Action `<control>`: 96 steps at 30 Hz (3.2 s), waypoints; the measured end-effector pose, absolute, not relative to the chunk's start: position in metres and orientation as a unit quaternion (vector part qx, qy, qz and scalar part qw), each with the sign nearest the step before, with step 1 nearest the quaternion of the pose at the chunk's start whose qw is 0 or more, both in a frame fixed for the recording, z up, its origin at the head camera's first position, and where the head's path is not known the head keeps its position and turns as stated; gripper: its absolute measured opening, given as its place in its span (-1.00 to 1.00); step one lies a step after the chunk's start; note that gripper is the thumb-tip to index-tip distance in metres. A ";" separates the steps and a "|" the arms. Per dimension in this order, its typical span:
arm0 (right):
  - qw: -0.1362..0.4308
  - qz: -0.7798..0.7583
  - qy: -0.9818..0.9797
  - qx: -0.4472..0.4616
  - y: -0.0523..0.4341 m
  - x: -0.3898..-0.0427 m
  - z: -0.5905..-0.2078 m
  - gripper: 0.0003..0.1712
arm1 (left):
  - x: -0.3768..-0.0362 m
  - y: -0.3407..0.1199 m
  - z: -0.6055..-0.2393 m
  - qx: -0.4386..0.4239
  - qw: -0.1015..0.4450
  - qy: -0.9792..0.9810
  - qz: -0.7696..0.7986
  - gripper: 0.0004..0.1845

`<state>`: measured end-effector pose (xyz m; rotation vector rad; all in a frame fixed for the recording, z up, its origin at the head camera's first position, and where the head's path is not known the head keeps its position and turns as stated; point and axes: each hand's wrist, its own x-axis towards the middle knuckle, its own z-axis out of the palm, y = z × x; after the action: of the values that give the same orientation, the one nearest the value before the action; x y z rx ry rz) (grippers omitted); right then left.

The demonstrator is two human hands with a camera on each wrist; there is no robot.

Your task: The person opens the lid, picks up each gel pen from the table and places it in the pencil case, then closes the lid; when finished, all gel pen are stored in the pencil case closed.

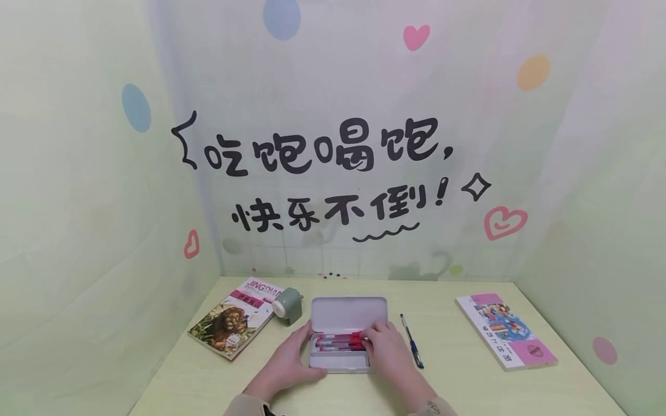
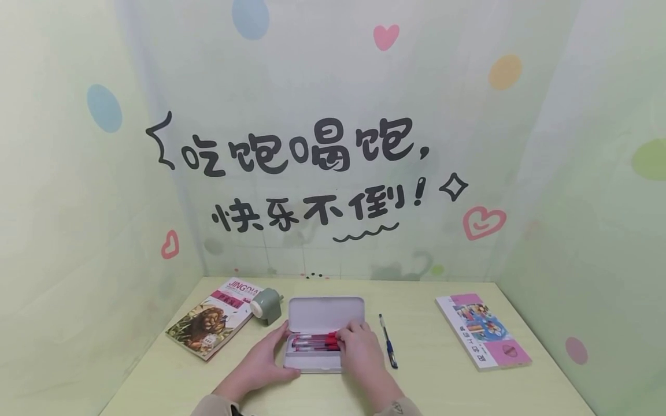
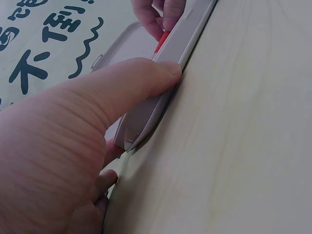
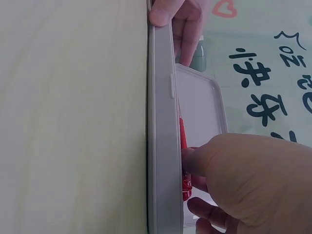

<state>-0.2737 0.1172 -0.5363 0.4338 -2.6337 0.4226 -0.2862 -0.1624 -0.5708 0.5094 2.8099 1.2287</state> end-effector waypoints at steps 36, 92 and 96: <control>0.117 0.268 -0.953 -0.081 0.199 -0.267 -0.546 -0.34 | -0.289 -0.163 -0.575 0.157 0.024 0.908 0.389 0.47; 0.273 0.239 -0.931 0.037 0.159 -0.270 -0.539 -0.85 | -0.289 -0.165 -0.574 0.153 0.031 0.908 0.389 0.47; 0.264 0.211 -0.938 0.071 0.145 -0.271 -0.538 -0.85 | -0.288 -0.165 -0.573 0.153 0.032 0.908 0.389 0.47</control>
<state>-0.2711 0.1445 -0.5381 0.1917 -2.5359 0.5715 -0.2883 -0.1648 -0.5731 0.4705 2.7959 1.1993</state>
